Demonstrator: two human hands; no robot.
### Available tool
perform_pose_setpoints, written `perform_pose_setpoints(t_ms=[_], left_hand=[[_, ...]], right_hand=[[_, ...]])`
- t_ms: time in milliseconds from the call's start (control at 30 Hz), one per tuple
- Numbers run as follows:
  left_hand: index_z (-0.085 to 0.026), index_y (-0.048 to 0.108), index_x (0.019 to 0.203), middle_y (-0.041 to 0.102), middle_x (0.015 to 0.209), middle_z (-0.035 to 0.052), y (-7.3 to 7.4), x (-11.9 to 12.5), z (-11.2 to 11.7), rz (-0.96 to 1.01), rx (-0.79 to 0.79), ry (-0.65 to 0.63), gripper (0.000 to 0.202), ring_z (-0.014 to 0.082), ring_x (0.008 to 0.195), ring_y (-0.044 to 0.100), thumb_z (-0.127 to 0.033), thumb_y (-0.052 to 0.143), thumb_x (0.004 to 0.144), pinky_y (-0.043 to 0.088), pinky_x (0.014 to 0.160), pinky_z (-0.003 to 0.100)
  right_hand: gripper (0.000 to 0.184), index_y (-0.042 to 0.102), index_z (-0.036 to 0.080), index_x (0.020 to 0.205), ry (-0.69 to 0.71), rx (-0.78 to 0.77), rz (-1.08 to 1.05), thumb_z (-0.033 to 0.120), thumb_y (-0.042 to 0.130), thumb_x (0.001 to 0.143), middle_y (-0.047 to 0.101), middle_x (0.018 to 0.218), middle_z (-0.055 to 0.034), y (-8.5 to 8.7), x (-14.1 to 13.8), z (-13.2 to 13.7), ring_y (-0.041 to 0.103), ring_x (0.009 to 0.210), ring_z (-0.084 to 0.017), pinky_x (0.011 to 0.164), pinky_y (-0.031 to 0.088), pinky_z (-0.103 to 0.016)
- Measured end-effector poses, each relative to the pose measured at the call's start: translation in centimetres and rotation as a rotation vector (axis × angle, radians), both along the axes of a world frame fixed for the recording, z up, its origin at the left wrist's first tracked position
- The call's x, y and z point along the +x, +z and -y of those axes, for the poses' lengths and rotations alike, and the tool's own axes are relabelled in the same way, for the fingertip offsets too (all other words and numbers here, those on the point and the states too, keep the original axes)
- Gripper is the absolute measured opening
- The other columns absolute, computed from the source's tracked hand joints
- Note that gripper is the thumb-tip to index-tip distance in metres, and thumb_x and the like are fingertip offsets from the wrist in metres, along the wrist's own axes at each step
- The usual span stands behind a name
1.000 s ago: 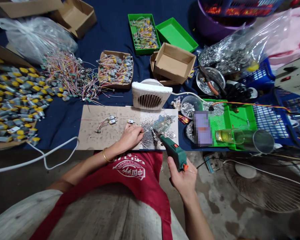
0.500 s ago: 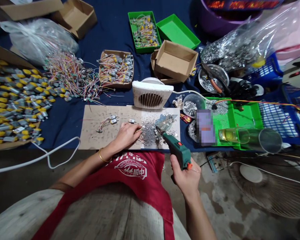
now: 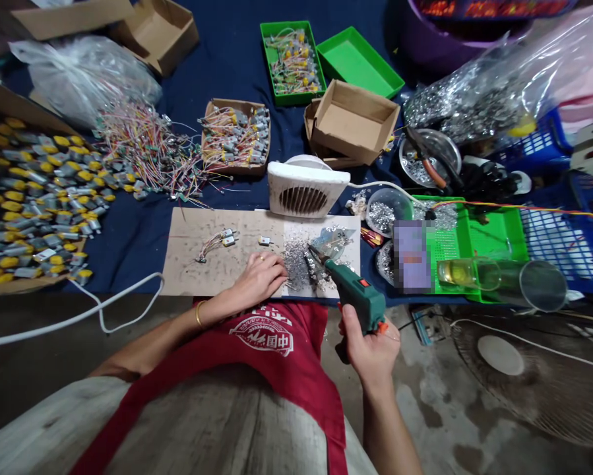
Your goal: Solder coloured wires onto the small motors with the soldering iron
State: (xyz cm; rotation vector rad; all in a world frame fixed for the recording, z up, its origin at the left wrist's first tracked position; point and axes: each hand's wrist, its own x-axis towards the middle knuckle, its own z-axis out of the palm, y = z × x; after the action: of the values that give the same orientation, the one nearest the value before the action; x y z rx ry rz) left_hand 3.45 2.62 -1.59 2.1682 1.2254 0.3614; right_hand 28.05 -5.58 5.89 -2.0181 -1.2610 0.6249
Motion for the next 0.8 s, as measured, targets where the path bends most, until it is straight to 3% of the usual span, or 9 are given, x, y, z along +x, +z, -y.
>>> perform_pose_setpoints(t_ms=[200, 367, 567, 800], left_hand=[[-0.019, 0.067, 0.094, 0.072, 0.095, 0.0058, 0.2, -0.9, -0.6, 0.258, -0.147, 0.153, 0.016, 0.0187, 0.091, 0.066, -0.023, 0.053, 0.099, 0.051, 0.088, 0.033], [-0.018, 0.067, 0.088, 0.072, 0.086, 0.0015, 0.3, -2.8, -1.6, 0.301, -0.324, 0.319, 0.011, 0.0161, 0.079, 0.066, -0.019, 0.057, 0.092, 0.053, 0.077, 0.028], [-0.019, 0.069, 0.095, 0.075, 0.095, 0.0045, 0.2, -4.8, -2.2, 0.138, -0.242, 0.447, 0.013, 0.0199, 0.089, 0.069, -0.017, 0.057, 0.093, 0.053, 0.088, 0.033], [-0.019, 0.068, 0.094, 0.072, 0.093, 0.0051, -0.1, -5.3, -2.9, 0.055, -0.134, 0.382, 0.014, 0.0201, 0.09, 0.067, -0.018, 0.054, 0.096, 0.052, 0.087, 0.032]], right_hand=[[0.055, 0.065, 0.021, 0.055, 0.034, 0.066, 0.118, 0.067, 0.064, 0.085, 0.062, 0.045, -0.0063, 0.7, -0.1, -0.4, 0.062, 0.041, -0.021, 0.045, 0.05, -0.03], [0.056, 0.064, 0.021, 0.056, 0.068, 0.091, 0.108, 0.071, 0.064, 0.082, 0.064, 0.049, -0.0069, 0.2, -0.5, -1.5, 0.062, 0.043, -0.022, 0.047, 0.05, -0.031], [0.052, 0.066, 0.02, 0.056, 0.113, 0.055, 0.052, 0.065, 0.068, 0.082, 0.065, 0.049, -0.0063, -0.5, -0.8, -1.7, 0.063, 0.042, -0.021, 0.046, 0.052, -0.029], [0.054, 0.065, 0.02, 0.056, 0.142, 0.036, 0.011, 0.065, 0.066, 0.085, 0.064, 0.049, -0.0058, -0.2, -3.0, -2.0, 0.061, 0.042, -0.02, 0.043, 0.05, -0.029]])
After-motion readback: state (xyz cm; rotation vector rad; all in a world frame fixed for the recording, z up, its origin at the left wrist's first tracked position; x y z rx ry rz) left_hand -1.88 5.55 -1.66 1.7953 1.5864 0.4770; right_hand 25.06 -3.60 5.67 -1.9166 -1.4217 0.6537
